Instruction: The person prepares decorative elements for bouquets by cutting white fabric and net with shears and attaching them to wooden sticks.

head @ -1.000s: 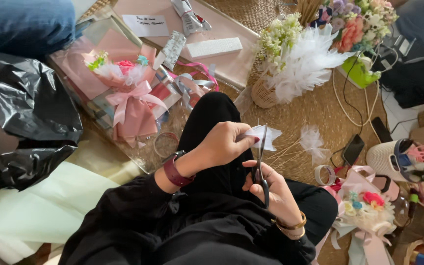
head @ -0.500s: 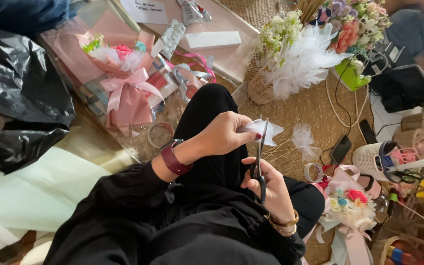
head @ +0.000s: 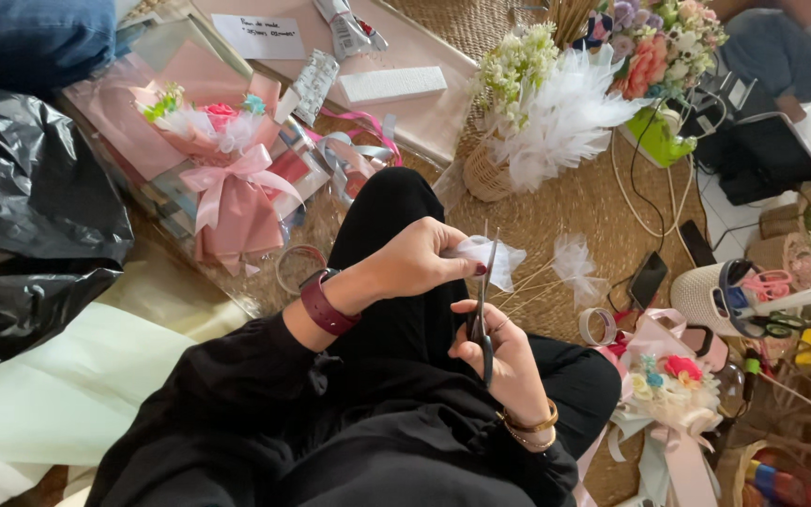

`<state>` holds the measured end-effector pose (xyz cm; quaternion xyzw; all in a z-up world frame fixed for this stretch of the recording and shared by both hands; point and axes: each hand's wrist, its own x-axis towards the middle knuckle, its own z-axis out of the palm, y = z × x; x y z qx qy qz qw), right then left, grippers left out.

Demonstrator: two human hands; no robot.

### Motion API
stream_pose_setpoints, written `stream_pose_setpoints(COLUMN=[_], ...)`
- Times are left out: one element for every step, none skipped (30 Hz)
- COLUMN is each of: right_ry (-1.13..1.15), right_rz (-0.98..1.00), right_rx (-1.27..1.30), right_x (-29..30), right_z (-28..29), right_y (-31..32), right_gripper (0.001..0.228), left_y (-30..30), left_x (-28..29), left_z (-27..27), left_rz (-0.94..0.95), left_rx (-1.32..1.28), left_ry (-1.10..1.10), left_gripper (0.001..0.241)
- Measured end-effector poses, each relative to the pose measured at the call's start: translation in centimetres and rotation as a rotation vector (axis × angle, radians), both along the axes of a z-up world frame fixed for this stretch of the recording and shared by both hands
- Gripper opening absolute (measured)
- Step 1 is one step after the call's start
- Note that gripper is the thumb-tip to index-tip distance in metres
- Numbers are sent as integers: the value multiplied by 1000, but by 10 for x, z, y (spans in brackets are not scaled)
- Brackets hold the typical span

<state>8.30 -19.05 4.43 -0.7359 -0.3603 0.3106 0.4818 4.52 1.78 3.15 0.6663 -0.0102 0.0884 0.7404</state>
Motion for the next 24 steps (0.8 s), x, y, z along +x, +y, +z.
stream_pose_setpoints(right_ry=[17, 35, 31, 11, -5, -5, -32, -60, -58, -67, -78, -77, -76, -75, -73, -36, -2, -3, -20, -37, -38, -47, -53, -51], right_rz=[-17, -34, -33, -59, -86, -87, -116, -144, -144, -148, -154, -155, -121, -87, -89, -69, -46, -45, -60, -76, -80, -95, -109, -111], right_rx=[0, -1, 3, -23, -56, -60, -69, -79, -80, -81, -81, -81, -75, -69, -73, -48, -20, -20, -36, -53, -52, -46, -42, -43], right_x=[-1, -2, -3, -3, -4, -6, -6, -6, -7, -7, -6, -6, -5, -5, -5, -5, -4, -3, -5, -6, -6, -7, -8, -8], right_z=[0, 1, 1, 1, 1, 0, -1, -3, -3, -3, -3, -1, 2, 4, 3, 1, 0, 1, 2, 4, 3, 2, 1, 2], right_y=[1, 1, 2, 3, 1, -2, -2, -2, -2, -2, -2, -3, -3, -3, -3, -3, -2, -1, 0, 0, -1, -1, -2, -3], right_gripper=[56, 55, 55, 47, 40, 40, 37, 34, 34, 32, 29, 29, 34, 40, 40, 49, 59, 59, 54, 48, 48, 43, 37, 37], left_y=[0, 0, 1, 2, 0, -1, 0, 1, 1, 1, 2, 1, 1, 1, 0, -1, -1, 0, 0, 0, 1, 2, 2, 2], left_x=[1, 1, 2, 3, 3, 1, 1, 0, 0, 0, 2, 2, 2, 2, 2, 2, 2, 2, 1, 0, -1, -2, -4, -3], left_z=[-1, -2, -2, -3, -5, -3, -2, 0, 0, -1, -2, -2, -3, -4, -5, -6, -6, -4, -2, 0, 2, 4, 6, 6], left_rz=[2, 4, 4, 12, 19, 18, 16, 14, 15, 9, 2, 1, -11, -24, -26, -55, -80, -78, -70, -61, -65, -67, -66, -68], left_rx=[10, 20, 24, -9, -50, -54, -48, -41, -43, -48, -53, -53, -42, -30, -33, -20, -4, -3, 11, 26, 26, 37, 47, 45], left_ry=[11, 21, 18, 4, -4, -4, 12, 28, 30, 21, 11, 11, 6, 1, 3, 7, 9, 8, 10, 12, 11, 6, 5, 7], left_gripper=[21, 16, 16, 14, 12, 12, 18, 25, 25, 26, 28, 28, 22, 18, 18, 22, 26, 26, 30, 33, 33, 35, 37, 37])
